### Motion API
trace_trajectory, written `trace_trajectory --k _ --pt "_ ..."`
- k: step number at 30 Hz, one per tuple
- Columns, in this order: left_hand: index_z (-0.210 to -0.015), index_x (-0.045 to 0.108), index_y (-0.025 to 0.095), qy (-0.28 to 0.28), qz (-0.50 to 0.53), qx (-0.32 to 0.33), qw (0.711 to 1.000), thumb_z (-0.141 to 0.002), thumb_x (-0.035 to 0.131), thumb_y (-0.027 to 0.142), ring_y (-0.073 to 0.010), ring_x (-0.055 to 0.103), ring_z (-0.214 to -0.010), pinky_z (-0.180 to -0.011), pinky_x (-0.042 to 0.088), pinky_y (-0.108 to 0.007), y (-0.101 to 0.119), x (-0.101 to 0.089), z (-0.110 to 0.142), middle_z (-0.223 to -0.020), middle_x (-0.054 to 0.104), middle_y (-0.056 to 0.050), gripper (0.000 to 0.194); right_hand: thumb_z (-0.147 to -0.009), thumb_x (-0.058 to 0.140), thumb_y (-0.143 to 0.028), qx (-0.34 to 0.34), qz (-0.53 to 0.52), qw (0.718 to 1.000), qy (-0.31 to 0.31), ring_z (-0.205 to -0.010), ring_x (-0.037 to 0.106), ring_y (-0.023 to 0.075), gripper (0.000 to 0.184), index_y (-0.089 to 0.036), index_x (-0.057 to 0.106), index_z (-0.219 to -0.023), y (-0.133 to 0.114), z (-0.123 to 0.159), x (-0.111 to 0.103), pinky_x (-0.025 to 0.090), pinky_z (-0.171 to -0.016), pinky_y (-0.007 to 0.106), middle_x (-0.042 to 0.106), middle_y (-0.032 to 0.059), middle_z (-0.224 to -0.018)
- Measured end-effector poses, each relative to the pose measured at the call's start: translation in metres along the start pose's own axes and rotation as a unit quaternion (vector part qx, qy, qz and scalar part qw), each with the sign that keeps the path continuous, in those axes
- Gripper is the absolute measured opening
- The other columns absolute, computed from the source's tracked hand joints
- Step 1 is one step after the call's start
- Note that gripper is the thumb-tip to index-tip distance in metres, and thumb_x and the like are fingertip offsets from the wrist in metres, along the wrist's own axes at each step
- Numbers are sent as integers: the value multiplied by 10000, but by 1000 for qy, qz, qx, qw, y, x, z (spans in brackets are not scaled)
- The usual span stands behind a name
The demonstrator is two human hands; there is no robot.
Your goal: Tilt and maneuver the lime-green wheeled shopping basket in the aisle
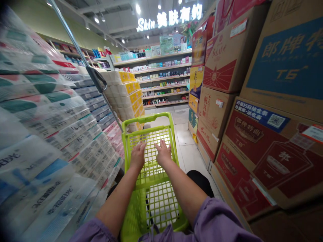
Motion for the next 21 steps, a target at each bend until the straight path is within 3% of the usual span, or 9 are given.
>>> trace_trajectory --k 2,3,6,8,9,12,14,19,21 --pt "-1320 517 176 11 -30 -56 998 -784 426 -20 -286 453 -1290 -1090 355 -507 -11 -6 1 -1313 550 -151 578 -680 507 31 0 1 1000 -2 -1471 22 183 832 -310 380 -1428 0 0 1 -48 -1144 506 124 65 -1598" --pt "-1323 515 179 0 -31 -45 998 -779 431 -26 -285 444 -1300 -1097 347 -505 -8 -5 0 -1317 549 -147 587 -680 508 31 0 1 1000 -2 -1472 24 185 831 -310 380 -1428 0 -1 1 -46 -1145 506 124 66 -1598" --pt "-1293 545 258 -71 5 88 994 -814 415 -9 -239 434 -1316 -1115 330 -484 24 8 2 -1313 573 -74 564 -688 516 20 0 2 1000 1 -1472 22 197 823 -307 376 -1430 0 0 0 -42 -1144 511 128 67 -1598" --pt "-1277 559 281 -93 15 124 988 -845 395 9 -222 429 -1323 -1123 319 -473 33 10 4 -1315 577 -53 536 -695 515 14 0 1 1000 0 -1472 17 196 819 -309 371 -1433 -1 0 0 -46 -1144 510 126 64 -1598" --pt "-1279 560 263 -86 6 101 991 -846 390 9 -228 425 -1326 -1122 320 -471 27 8 2 -1321 572 -67 530 -696 510 14 1 1 1000 -1 -1472 12 192 820 -311 367 -1435 -1 0 0 -50 -1144 507 121 62 -1599" --pt "-1310 534 172 -39 -51 -49 997 -814 396 -12 -287 409 -1331 -1098 340 -510 -8 -5 -2 -1352 532 -146 547 -688 495 25 7 0 1000 -9 -1472 -3 182 842 -319 351 -1443 0 1 1 -61 -1144 499 98 54 -1603" --pt "-1320 524 178 -41 -67 -75 994 -774 412 -38 -307 407 -1328 -1092 335 -547 -14 -5 -1 -1367 520 -145 598 -680 490 32 8 1 1000 -11 -1471 -8 181 852 -320 349 -1444 0 0 1 -63 -1144 498 93 49 -1604" --pt "-1285 555 271 -116 17 146 982 -769 409 -49 -246 418 -1327 -1103 349 -489 39 13 5 -1339 561 -63 625 -688 498 23 1 -1 1000 0 -1472 6 189 825 -306 371 -1434 -2 1 -1 -55 -1145 502 108 62 -1601" --pt "-1296 544 280 -101 17 120 987 -782 415 -35 -253 434 -1310 -1107 331 -515 33 9 3 -1337 562 -70 616 -691 507 17 1 0 1000 -1 -1472 5 188 826 -311 366 -1436 -2 1 -1 -54 -1147 498 110 56 -1602"
Point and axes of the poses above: each hand's wrist, its own z-axis away from the middle knuckle, its own x-axis out of the palm, y = z × x, the point moved 10 cm from there along -z, towards the middle knuckle
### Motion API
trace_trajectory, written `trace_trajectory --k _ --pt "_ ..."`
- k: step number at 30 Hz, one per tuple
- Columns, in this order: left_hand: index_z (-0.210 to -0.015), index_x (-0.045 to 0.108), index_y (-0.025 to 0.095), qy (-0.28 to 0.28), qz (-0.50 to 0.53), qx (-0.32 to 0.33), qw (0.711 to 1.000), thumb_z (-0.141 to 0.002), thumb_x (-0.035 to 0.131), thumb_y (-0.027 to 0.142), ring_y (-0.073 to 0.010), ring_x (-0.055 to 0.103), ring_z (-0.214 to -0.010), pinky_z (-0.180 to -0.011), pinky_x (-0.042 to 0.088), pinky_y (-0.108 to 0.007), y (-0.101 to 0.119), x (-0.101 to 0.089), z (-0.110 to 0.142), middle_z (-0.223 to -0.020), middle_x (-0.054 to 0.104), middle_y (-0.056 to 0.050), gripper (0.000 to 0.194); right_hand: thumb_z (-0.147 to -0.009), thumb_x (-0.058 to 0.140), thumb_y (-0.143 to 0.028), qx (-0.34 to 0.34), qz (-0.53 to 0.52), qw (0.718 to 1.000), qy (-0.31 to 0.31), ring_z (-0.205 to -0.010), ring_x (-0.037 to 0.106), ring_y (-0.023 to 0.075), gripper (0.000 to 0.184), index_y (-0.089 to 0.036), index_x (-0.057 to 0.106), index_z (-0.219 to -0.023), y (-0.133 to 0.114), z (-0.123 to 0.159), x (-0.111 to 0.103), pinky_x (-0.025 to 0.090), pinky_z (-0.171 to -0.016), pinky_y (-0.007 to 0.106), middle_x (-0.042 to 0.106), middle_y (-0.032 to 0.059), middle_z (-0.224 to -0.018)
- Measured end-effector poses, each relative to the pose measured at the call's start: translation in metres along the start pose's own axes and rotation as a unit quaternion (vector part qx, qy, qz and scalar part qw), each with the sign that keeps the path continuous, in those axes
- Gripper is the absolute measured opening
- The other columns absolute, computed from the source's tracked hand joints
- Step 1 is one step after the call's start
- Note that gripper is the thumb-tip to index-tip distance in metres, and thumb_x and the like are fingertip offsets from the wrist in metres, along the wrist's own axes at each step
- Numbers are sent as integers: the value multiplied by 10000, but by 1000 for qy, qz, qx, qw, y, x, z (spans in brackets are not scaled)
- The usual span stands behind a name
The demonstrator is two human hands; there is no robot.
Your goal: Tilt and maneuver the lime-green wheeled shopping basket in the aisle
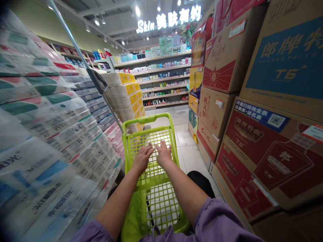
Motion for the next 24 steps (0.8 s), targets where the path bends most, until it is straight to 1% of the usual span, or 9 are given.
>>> trace_trajectory --k 3,4,9,11,14,16,20,22,24 --pt "-1319 516 260 44 -29 -132 990 -787 416 -27 -282 430 -1307 -1101 304 -567 -30 -11 6 -1369 528 -103 613 -685 508 23 4 4 1000 -8 -1471 -7 184 848 -323 349 -1443 1 0 1 -58 -1147 495 105 41 -1603" --pt "-1318 516 250 46 -31 -145 988 -783 414 -32 -285 413 -1320 -1101 307 -563 -32 -12 7 -1375 522 -106 613 -683 506 26 5 5 1000 -8 -1471 -8 184 852 -324 346 -1444 1 0 1 -59 -1146 495 105 40 -1603" --pt "-1260 566 272 -8 9 -6 1000 -771 420 -45 -253 368 -1359 -1124 315 -496 0 3 1 -1359 545 -48 601 -704 506 16 0 -1 1000 -2 -1472 1 187 815 -308 361 -1438 0 0 1 -49 -1145 504 109 58 -1602" --pt "-1269 558 276 7 3 -35 999 -782 416 -37 -254 394 -1343 -1121 319 -500 -8 0 1 -1357 546 -53 596 -704 508 15 -1 -5 1000 -3 -1471 0 187 813 -305 364 -1437 -1 0 0 -51 -1146 501 108 62 -1602" --pt "-1301 530 242 58 -14 -141 988 -800 405 -23 -266 409 -1334 -1106 338 -509 -35 -11 5 -1369 528 -94 581 -689 505 28 3 -4 1000 -7 -1471 -2 185 831 -312 369 -1434 0 0 1 -62 -1147 494 112 56 -1601" --pt "-1298 534 235 57 -3 -131 990 -788 403 -33 -258 395 -1347 -1103 350 -500 -34 -9 5 -1375 521 -95 590 -686 503 32 5 -1 1000 -5 -1471 2 184 834 -317 370 -1432 1 -1 1 -57 -1148 493 116 52 -1601" --pt "-1242 577 270 8 41 10 999 -773 416 -44 -224 416 -1332 -1100 368 -480 -3 0 1 -1348 554 -49 588 -701 507 20 1 1 1000 2 -1472 17 189 810 -305 374 -1432 1 0 0 -40 -1149 501 114 68 -1600" --pt "-1223 590 259 30 38 -12 999 -798 414 -24 -226 456 -1297 -1072 404 -464 -9 -7 2 -1331 566 -57 540 -699 508 19 0 0 1000 1 -1472 11 189 820 -309 364 -1437 1 0 0 -42 -1148 504 108 66 -1601" --pt "-1224 588 240 84 16 -106 991 -814 411 -8 -245 460 -1294 -1053 422 -463 -32 -19 5 -1330 558 -80 511 -695 504 23 2 2 1000 -3 -1472 7 191 838 -318 348 -1445 1 0 0 -44 -1148 506 104 59 -1602"
Point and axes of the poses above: each hand's wrist, its own z-axis away from the middle knuckle, its own x-axis out of the palm, y = z × x, the point moved 10 cm from there along -z, towards the middle knuckle
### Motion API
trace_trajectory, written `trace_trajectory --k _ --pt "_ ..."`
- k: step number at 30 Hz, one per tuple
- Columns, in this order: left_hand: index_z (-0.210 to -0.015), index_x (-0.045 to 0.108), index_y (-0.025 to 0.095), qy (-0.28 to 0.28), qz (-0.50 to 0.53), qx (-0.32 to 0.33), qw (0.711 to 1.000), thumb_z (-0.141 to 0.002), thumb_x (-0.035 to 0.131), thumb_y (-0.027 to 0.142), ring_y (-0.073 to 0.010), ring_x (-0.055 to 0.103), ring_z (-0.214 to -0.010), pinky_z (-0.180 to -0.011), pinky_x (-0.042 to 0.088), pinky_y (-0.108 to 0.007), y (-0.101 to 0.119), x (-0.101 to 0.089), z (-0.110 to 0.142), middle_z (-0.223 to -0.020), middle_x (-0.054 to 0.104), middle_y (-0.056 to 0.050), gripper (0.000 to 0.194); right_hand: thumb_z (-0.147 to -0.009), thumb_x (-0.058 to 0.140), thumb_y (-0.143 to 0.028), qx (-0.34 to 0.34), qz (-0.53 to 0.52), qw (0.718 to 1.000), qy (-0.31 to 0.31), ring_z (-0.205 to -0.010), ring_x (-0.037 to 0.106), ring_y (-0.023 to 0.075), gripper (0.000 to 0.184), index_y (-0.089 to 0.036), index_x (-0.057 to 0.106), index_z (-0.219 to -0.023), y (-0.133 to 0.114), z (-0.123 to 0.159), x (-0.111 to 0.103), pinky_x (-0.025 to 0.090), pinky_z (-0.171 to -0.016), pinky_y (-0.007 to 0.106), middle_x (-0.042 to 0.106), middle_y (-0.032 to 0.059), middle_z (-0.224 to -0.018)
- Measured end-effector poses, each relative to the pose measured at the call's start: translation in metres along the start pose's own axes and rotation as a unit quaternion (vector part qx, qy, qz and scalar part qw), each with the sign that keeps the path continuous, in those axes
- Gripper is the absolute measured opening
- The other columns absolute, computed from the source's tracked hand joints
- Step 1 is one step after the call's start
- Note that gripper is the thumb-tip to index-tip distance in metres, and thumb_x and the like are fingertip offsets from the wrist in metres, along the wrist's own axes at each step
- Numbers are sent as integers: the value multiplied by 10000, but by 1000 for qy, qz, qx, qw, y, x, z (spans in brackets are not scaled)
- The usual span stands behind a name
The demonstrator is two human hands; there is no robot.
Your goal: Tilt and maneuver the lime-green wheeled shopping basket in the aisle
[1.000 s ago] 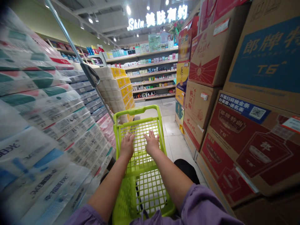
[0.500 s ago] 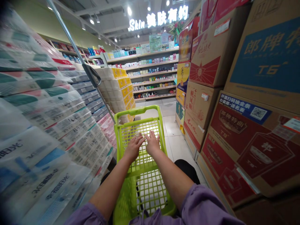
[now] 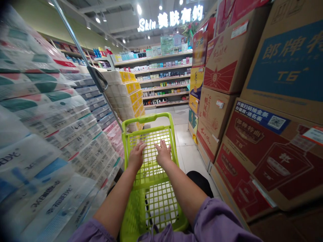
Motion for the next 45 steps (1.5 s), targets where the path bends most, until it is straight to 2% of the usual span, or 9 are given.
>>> trace_trajectory --k 2,3,8,13,19,24,30,37,45 --pt "-1226 588 232 45 -14 -66 997 -812 405 -11 -254 438 -1313 -1061 413 -466 -14 -8 1 -1332 549 -95 514 -693 502 28 2 3 1000 -2 -1472 5 192 847 -320 342 -1448 0 0 0 -45 -1148 504 103 57 -1602" --pt "-1224 590 235 41 -7 -55 998 -808 401 -16 -248 433 -1317 -1067 408 -462 -10 -6 1 -1326 553 -90 522 -692 503 31 2 3 1000 -1 -1472 8 192 845 -316 347 -1446 0 0 0 -45 -1148 503 106 60 -1602" --pt "-1216 604 283 -89 52 165 981 -814 431 3 -221 478 -1273 -1070 401 -471 52 23 9 -1310 587 -39 519 -728 522 -3 -6 -4 1000 15 -1471 51 203 757 -297 406 -1416 -1 0 -3 -25 -1150 499 137 77 -1595" --pt "-1240 587 233 -19 -13 8 1000 -799 436 -21 -290 451 -1295 -1080 349 -570 16 8 4 -1349 553 -102 531 -693 513 24 -4 -4 1000 6 -1472 22 189 819 -305 377 -1431 0 0 0 -36 -1148 504 133 71 -1596" --pt "-1228 600 249 -56 15 99 993 -729 422 -71 -260 395 -1349 -1116 351 -516 27 23 8 -1357 548 -55 619 -693 508 23 -4 -1 1000 7 -1472 25 195 814 -301 382 -1429 -1 0 -1 -30 -1148 508 133 67 -1597" --pt "-1268 568 216 17 -10 -40 999 -746 400 -67 -271 415 -1335 -1105 371 -504 -9 8 4 -1365 529 -98 617 -677 488 40 2 1 1000 2 -1472 11 184 855 -325 357 -1439 1 0 0 -40 -1151 500 132 36 -1599" --pt "-1276 556 269 -80 64 126 987 -796 388 -48 -204 393 -1355 -1108 372 -469 37 29 8 -1336 570 -38 599 -690 510 22 -1 -6 1000 7 -1472 23 193 816 -296 380 -1430 -1 1 -2 -32 -1152 503 105 73 -1601" --pt "-1305 528 205 28 3 -69 997 -783 371 -60 -251 383 -1366 -1102 372 -476 -19 2 3 -1392 517 -108 606 -692 494 36 5 -6 1000 -5 -1472 -2 180 838 -316 360 -1440 -1 1 -1 -48 -1152 493 93 57 -1603" --pt "-1345 492 270 -111 46 141 983 -785 414 -53 -228 359 -1380 -1114 345 -490 47 32 9 -1420 505 -51 650 -686 498 50 -9 -12 1000 20 -1472 35 195 818 -301 398 -1418 1 0 -1 -14 -1149 508 143 81 -1594"
Point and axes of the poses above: each hand's wrist, its own z-axis away from the middle knuckle, its own x-axis out of the palm, y = z × x, the point moved 10 cm from there along -z, towards the middle knuckle
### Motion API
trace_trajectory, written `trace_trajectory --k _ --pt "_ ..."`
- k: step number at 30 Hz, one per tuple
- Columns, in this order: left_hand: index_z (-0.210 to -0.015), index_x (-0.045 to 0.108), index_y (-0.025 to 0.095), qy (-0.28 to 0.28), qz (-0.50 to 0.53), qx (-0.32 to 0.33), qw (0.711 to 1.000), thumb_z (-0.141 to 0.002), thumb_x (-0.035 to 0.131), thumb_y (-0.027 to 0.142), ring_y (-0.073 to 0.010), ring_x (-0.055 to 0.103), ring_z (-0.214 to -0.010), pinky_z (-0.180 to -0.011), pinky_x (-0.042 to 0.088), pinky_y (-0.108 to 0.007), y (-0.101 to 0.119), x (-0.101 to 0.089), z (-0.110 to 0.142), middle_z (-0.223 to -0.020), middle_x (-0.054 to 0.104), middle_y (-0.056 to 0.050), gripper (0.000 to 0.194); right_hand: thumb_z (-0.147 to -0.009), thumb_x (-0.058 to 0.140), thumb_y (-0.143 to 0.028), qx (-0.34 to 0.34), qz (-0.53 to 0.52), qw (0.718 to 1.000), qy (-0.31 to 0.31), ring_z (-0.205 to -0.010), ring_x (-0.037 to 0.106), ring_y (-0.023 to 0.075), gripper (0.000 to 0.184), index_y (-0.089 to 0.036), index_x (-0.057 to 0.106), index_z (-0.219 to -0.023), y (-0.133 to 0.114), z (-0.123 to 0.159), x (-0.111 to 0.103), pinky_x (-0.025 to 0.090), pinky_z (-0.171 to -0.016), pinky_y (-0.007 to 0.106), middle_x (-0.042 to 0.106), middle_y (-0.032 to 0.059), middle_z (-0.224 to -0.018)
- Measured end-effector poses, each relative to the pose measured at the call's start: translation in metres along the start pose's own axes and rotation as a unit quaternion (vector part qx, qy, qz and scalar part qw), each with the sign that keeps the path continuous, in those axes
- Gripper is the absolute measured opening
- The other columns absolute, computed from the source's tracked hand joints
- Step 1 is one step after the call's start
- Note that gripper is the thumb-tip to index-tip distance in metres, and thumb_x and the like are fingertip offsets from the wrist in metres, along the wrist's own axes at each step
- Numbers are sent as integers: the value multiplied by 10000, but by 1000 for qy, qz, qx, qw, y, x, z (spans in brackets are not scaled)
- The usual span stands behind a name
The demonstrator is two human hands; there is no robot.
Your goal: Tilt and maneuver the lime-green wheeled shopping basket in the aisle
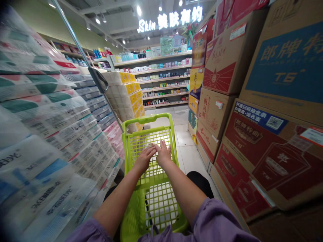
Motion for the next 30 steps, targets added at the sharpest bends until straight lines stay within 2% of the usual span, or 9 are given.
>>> trace_trajectory --k 4,7,10,12,14,18,23,26,30 --pt "-1339 492 282 13 -29 -66 997 -817 445 0 -253 371 -1372 -1112 331 -522 -13 -8 3 -1421 502 -58 595 -675 501 58 1 -4 1000 5 -1471 48 205 811 -289 424 -1404 1 0 0 -15 -1148 517 154 92 -1590" --pt "-1326 502 266 76 -8 -159 984 -865 374 34 -218 377 -1370 -1123 346 -448 -39 -24 6 -1423 494 -60 531 -668 499 58 5 -7 1000 3 -1471 47 201 828 -295 413 -1412 2 1 -1 -19 -1151 513 156 83 -1591" --pt "-1422 376 176 146 36 -249 957 -927 323 132 -220 290 -1417 -1136 328 -410 -61 -38 5 -1497 378 -130 500 -663 494 59 8 -7 1000 1 -1471 52 203 841 -294 403 -1420 2 2 -1 -8 -1153 511 155 82 -1591" --pt "-1473 267 141 129 59 -264 954 -950 345 221 -249 227 -1440 -1137 311 -440 -58 -35 -2 -1537 289 -169 535 -659 495 62 8 -3 1000 3 -1470 63 209 839 -285 409 -1419 2 3 -2 4 -1153 514 163 91 -1588" --pt "-1490 230 188 71 61 -253 963 -954 379 298 -284 203 -1445 -1124 298 -500 -43 -27 -9 -1557 249 -156 567 -660 504 58 7 2 1000 9 -1469 80 219 824 -277 427 -1408 3 2 -3 18 -1150 522 174 101 -1584" --pt "-1432 376 280 54 -44 -266 961 -925 451 326 -382 202 -1426 -1092 243 -632 -16 -39 10 -1568 245 -103 514 -669 533 29 -3 4 1000 23 -1465 109 232 788 -268 448 -1394 4 1 -3 45 -1145 534 182 118 -1579" --pt "-1230 580 207 17 -104 -260 960 -910 434 224 -274 491 -1246 -1055 384 -429 -8 -43 41 -1261 604 -101 352 -658 524 29 1 11 1000 23 -1465 114 228 804 -268 441 -1400 8 -1 -3 48 -1149 535 188 113 -1578" --pt "-1159 598 169 0 -126 -281 951 -924 403 223 -245 581 -1100 -959 443 -373 -15 -39 44 -1134 652 -115 311 -662 514 24 9 20 999 23 -1465 112 227 805 -272 433 -1406 11 -1 -5 42 -1151 536 205 99 -1576" --pt "-1174 591 120 -9 -167 -301 939 -937 394 266 -294 523 -1203 -1024 385 -431 -18 -34 39 -1184 639 -154 341 -667 508 28 9 29 999 15 -1467 98 219 810 -279 424 -1411 11 -1 -6 46 -1154 524 193 95 -1580"
Point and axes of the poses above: each hand's wrist, its own z-axis away from the middle knuckle, its own x-axis out of the palm, y = z × x, the point moved 10 cm from there along -z, towards the middle knuckle
